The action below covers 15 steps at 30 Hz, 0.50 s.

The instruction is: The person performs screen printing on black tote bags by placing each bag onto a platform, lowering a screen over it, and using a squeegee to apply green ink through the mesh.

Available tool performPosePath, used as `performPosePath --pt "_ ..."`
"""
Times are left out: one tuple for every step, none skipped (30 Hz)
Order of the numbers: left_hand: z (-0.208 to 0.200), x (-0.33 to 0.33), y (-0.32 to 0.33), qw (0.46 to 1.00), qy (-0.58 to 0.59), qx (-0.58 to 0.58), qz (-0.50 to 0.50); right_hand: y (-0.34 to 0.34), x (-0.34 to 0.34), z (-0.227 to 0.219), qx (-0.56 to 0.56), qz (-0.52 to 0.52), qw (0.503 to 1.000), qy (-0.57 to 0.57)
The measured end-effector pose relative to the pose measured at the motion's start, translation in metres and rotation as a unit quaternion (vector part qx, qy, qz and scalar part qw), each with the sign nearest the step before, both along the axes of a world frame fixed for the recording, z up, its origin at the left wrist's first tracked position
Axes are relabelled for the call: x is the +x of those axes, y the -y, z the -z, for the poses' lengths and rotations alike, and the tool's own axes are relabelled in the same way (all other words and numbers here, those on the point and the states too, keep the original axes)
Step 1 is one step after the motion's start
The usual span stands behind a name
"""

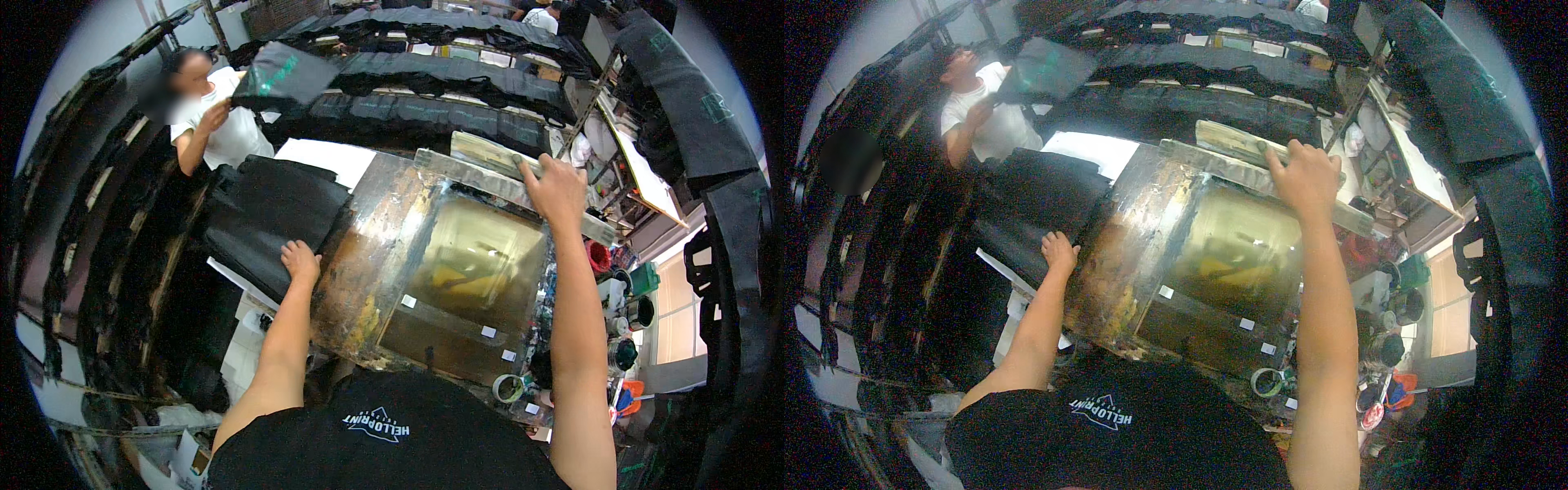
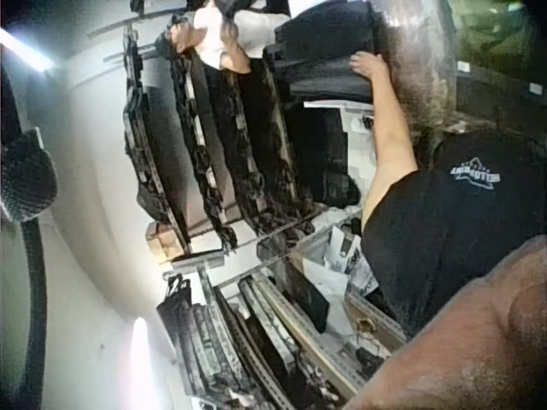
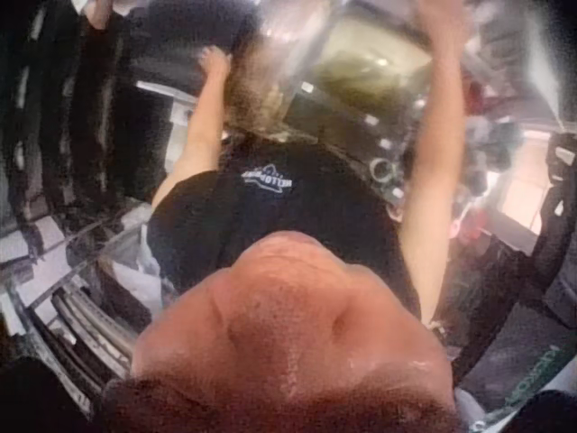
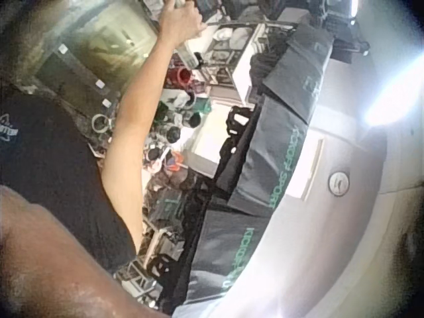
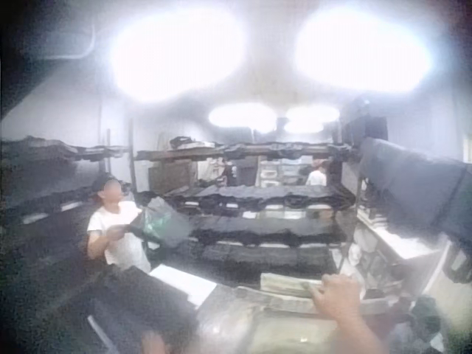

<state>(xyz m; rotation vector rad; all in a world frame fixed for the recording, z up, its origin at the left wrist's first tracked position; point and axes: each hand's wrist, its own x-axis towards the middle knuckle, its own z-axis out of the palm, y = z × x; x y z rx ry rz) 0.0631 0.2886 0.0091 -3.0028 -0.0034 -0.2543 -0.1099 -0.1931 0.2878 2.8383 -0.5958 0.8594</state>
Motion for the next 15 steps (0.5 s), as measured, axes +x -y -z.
performPosePath --pt "0.004 0.005 -0.007 0.999 -0.019 0.015 -0.024 -0.002 0.0 -0.001 0.006 -0.003 1.0 0.007" --pt "0.008 0.006 -0.014 0.998 -0.037 0.031 -0.049 -0.003 0.001 -0.002 0.013 -0.006 1.0 0.015" --pt "0.011 0.008 -0.016 0.995 -0.056 0.044 -0.067 -0.002 0.001 -0.002 0.014 -0.012 1.0 0.021" --pt "0.011 0.012 -0.02 0.991 -0.103 0.049 -0.065 -0.002 0.001 -0.002 0.015 -0.018 0.999 0.027" --pt "0.01 0.016 -0.024 0.992 -0.106 0.031 -0.06 -0.004 0.0 -0.002 0.016 -0.023 0.999 0.033" --pt "0.012 0.013 -0.015 0.992 -0.12 0.011 -0.045 0.0 0.0 0.002 0.011 -0.014 1.0 0.016" --pt "0.012 0.013 -0.01 0.991 -0.129 -0.009 -0.032 0.003 -0.001 0.005 -0.003 -0.016 0.999 0.034" --pt "0.012 0.013 -0.006 0.99 -0.138 -0.009 -0.008 0.007 -0.004 0.008 -0.004 -0.013 1.0 0.024" --pt "0.011 0.015 -0.009 0.989 -0.144 -0.014 0.0 0.006 -0.004 0.008 -0.001 -0.015 1.0 0.018" --pt "0.011 0.02 -0.011 0.989 -0.145 -0.021 0.01 0.007 -0.004 0.008 -0.011 -0.014 1.0 0.017" --pt "0.009 0.025 -0.016 0.989 -0.146 -0.027 0.019 0.008 -0.005 0.008 -0.01 -0.01 1.0 0.01" --pt "-0.011 0.042 -0.103 0.987 -0.097 0.097 0.078 -0.016 0.006 -0.007 0.019 -0.044 0.998 0.036" --pt "-0.007 0.045 -0.07 0.989 -0.108 0.053 0.081 -0.007 0.002 0.0 0.005 -0.024 1.0 0.017" --pt "-0.008 0.044 -0.044 0.989 -0.122 0.011 0.083 0.002 -0.003 0.006 -0.004 -0.008 1.0 0.008" --pt "-0.021 0.043 -0.04 0.99 -0.125 -0.023 0.068 0.002 -0.004 0.005 -0.004 -0.007 1.0 0.008"
